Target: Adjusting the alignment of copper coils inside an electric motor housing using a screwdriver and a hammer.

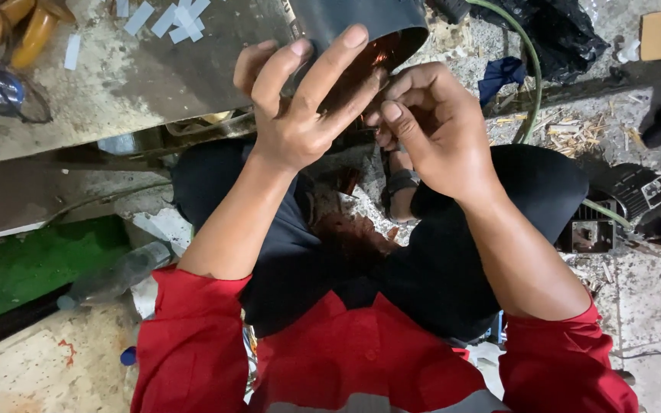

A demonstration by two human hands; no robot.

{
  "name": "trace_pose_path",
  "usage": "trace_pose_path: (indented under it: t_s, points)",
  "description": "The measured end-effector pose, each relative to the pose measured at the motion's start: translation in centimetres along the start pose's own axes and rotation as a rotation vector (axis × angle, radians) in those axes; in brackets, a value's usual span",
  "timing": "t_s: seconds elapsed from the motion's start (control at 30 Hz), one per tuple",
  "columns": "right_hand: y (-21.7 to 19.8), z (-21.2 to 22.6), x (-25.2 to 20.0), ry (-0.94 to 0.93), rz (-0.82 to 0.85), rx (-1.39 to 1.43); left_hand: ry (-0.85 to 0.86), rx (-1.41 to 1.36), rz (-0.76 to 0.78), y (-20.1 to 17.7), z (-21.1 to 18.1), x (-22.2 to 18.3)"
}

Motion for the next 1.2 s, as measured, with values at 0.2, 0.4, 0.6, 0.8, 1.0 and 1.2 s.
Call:
trace_pose_path:
  t_s: [0.2, 0.4, 0.6, 0.8, 1.0, 1.2]
  points:
    - [-0.1, -0.9, 0.1, -0.364, -0.133, -0.686, -0.041, -0.068, 0.023, 0.9, 0.3, -1.5]
    - [0.4, -1.4, -0.4, -0.448, -0.29, -1.088, 0.026, 0.016, 0.016, 0.4, 0.3, -0.7]
    - [0.9, -2.0, 0.1, -0.378, -0.3, -0.942, -0.015, 0.011, -0.001, 0.5, 0.0, -0.7]
    - [1.4, -2.6, 0.5, -0.341, -0.319, -0.827, 0.01, 0.016, 0.018, -0.4, -0.2, 0.2]
    - [1.7, -1.6, 1.1, -0.319, -0.296, -0.701, 0.012, 0.027, 0.016, -0.6, -0.4, 0.6]
    - [1.6, -4.3, 0.0, -0.291, -0.324, -1.0, 0.017, 0.001, 0.017, -0.8, -0.4, 0.9]
Point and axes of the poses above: each hand's wrist, its own x-axis towards the middle knuckle, its own y-axis out of the palm, z = x × y, the point moved 1 cm from there along x, towards the middle knuckle, and after that the axes turned 13 degrees about z, right-handed, at the moved point
